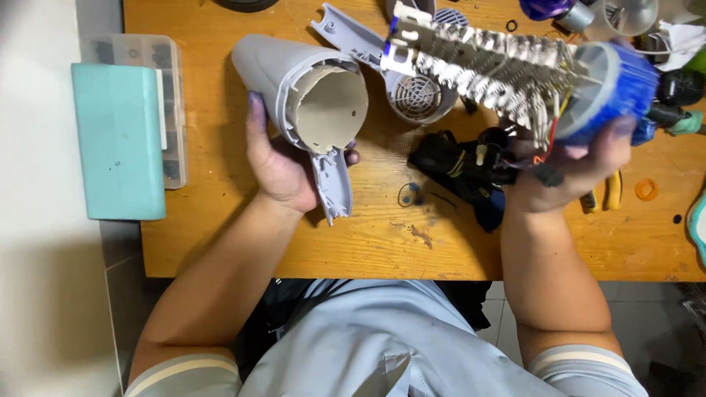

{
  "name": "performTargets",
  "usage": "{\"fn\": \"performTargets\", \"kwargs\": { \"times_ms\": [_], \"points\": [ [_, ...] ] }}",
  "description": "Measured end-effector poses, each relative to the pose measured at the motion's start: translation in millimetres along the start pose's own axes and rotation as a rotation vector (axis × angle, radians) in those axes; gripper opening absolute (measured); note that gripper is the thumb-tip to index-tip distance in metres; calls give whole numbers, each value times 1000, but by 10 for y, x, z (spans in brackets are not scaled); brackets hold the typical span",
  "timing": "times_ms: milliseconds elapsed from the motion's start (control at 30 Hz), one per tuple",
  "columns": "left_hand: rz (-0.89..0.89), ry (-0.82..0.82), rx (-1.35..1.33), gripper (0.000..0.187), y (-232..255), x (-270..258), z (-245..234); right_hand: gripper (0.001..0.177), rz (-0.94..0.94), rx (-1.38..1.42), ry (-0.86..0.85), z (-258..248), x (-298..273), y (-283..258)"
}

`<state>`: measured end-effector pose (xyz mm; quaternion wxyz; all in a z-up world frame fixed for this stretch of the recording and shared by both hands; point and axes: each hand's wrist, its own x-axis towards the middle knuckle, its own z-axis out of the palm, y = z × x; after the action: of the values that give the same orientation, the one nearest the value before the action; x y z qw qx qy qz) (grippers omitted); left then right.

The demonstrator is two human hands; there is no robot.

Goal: Disassembling and inspecting the internal components of a hair dryer for repair

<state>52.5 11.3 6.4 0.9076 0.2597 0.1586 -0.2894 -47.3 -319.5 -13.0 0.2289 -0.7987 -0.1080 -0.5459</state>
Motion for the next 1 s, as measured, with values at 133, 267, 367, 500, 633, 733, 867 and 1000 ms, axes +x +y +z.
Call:
{"fn": "performTargets", "kwargs": {
  "times_ms": [133,267,367,500,633,733,867,1000],
  "points": [
    [11,-23,-63,93,11,0,5,70,1083,557,157,177,481,-374],
    [2,-42,-103,93,71,-37,32,77,1007,671,25,159,578,-425],
    [65,-21,-56,94,85,-77,106,58,1085,663,31,4,370,-349],
    [80,58,-51,93,214,-75,86,78,816,623,-261,-222,580,-401],
    [184,40,-3,93,375,-90,179,101,485,365,-569,-466,777,-494],
    [209,146,21,95,463,-127,301,104,204,292,-797,-374,972,-565],
    [221,188,52,93,502,-125,381,98,74,266,-1132,-123,1257,-783],
    [252,208,64,92,520,-141,357,92,-18,280,-1018,-135,1267,-760]
  ]
}}
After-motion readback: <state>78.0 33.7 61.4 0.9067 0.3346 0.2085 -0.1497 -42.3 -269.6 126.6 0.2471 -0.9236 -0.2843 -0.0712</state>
